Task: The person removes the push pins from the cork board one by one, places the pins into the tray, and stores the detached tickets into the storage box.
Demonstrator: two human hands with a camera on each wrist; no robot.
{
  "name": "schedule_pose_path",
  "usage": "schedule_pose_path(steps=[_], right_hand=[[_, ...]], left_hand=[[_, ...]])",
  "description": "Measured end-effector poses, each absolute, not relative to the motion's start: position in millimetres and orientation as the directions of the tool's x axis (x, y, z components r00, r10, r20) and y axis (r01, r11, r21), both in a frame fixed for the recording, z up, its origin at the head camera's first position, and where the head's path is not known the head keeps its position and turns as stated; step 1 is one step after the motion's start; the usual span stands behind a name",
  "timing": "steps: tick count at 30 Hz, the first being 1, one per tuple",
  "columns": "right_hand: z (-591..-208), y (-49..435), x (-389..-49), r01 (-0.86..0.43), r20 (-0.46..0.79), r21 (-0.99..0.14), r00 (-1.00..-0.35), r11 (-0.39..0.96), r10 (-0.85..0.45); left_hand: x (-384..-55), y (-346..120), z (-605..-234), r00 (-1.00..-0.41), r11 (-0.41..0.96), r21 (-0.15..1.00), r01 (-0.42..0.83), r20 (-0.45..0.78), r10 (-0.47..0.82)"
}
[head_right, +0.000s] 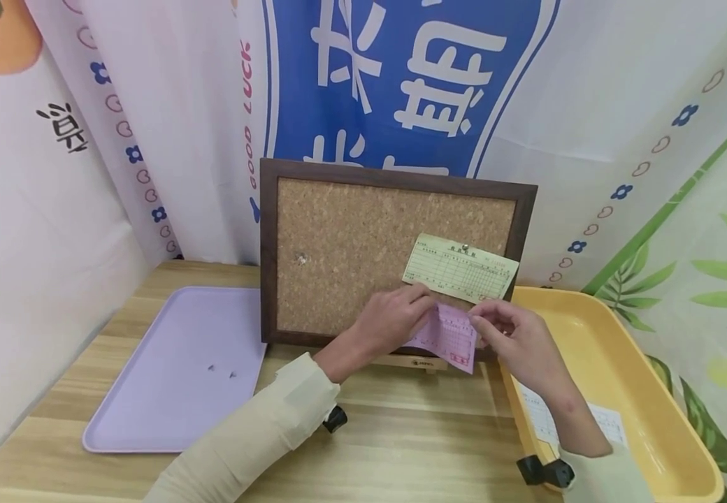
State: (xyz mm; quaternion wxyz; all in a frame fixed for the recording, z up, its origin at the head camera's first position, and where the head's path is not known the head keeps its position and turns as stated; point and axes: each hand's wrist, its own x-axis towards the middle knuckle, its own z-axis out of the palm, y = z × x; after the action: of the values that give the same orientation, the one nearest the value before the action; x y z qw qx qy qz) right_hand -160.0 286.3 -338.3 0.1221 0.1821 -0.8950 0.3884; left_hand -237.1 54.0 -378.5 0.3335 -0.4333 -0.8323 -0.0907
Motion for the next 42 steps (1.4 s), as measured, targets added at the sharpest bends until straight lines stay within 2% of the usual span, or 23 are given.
schedule_pose_path(steps=[9, 15, 26, 36, 42], right_hand=[[-338.4, 289.1, -155.7, -0.416, 0.358, -0.633, -0.905, 0.653, -0.23], [-336.1, 292.5, -152.9, -0.412, 0.372, -0.606, -0.903, 0.68, -0.215], [-337.6, 322.4, -139.3, -0.366, 0.368, -0.579, -0.915, 0.728, -0.168], [-344.8, 353.5, -125.8, -0.296, 0.342, -0.602, -0.935, 0.742, -0.095], [-342.7, 367.8, -116.8, -0.214, 0.331, -0.583, -0.944, 0.783, -0.012]], left_hand=[[-228.1, 47.4, -367.4, -0.469, 0.596, -0.056, 0.801, 0.56, 0.683], [-224.2, 38.1, -366.0, -0.479, 0.596, -0.043, 0.802, 0.551, 0.683], [-212.3, -0.6, -362.5, -0.503, 0.58, 0.061, 0.812, 0.576, 0.644], [-199.1, -50.0, -365.0, -0.512, 0.621, 0.065, 0.781, 0.634, 0.579], [-189.8, -82.0, -368.4, -0.534, 0.642, 0.109, 0.759, 0.668, 0.519]])
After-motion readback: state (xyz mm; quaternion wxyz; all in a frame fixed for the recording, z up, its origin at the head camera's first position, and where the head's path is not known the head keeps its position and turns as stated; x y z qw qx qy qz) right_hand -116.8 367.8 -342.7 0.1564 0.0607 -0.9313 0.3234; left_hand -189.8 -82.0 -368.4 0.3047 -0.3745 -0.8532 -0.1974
